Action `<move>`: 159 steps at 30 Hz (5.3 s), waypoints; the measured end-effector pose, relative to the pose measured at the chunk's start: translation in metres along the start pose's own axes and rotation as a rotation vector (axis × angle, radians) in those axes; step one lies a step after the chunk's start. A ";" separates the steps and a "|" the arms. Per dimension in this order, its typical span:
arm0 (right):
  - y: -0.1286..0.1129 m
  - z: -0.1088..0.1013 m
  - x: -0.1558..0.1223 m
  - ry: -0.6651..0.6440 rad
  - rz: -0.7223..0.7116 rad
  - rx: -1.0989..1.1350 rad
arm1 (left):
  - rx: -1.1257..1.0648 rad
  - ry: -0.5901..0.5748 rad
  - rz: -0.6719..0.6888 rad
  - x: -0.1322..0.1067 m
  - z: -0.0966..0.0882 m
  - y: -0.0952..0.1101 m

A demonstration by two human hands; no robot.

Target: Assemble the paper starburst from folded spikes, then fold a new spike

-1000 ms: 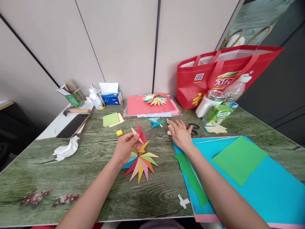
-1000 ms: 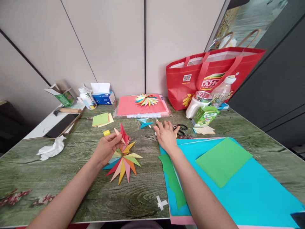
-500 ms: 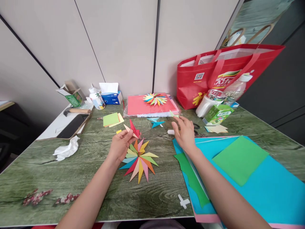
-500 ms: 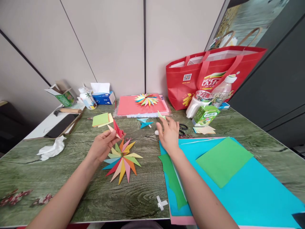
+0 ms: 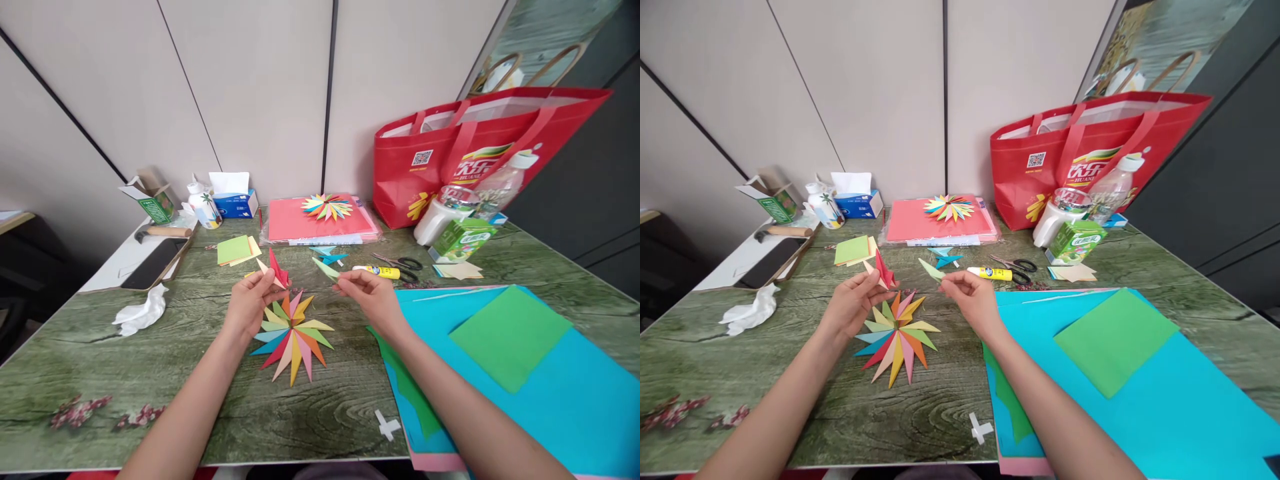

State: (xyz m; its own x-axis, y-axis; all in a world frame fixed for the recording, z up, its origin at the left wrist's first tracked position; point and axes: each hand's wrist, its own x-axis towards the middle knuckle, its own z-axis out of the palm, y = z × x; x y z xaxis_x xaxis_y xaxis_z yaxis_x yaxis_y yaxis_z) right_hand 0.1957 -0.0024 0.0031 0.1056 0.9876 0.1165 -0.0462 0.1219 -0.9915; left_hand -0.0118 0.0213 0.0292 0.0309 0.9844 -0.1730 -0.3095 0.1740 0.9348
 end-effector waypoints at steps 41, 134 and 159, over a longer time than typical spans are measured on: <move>0.008 0.000 0.000 -0.213 0.419 0.397 | 0.187 -0.147 -0.031 -0.010 0.012 -0.003; 0.002 0.025 -0.021 0.010 0.112 0.034 | 0.280 -0.249 -0.040 -0.019 0.019 -0.018; -0.002 0.024 -0.024 -0.127 0.042 -0.002 | 0.310 -0.243 0.008 -0.025 0.022 -0.013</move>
State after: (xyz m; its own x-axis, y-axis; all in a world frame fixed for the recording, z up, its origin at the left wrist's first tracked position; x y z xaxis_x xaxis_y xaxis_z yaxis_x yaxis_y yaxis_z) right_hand 0.1695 -0.0235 0.0036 -0.0231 0.9964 0.0811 -0.0462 0.0800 -0.9957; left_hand 0.0126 -0.0054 0.0286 0.2650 0.9565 -0.1216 -0.0105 0.1289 0.9916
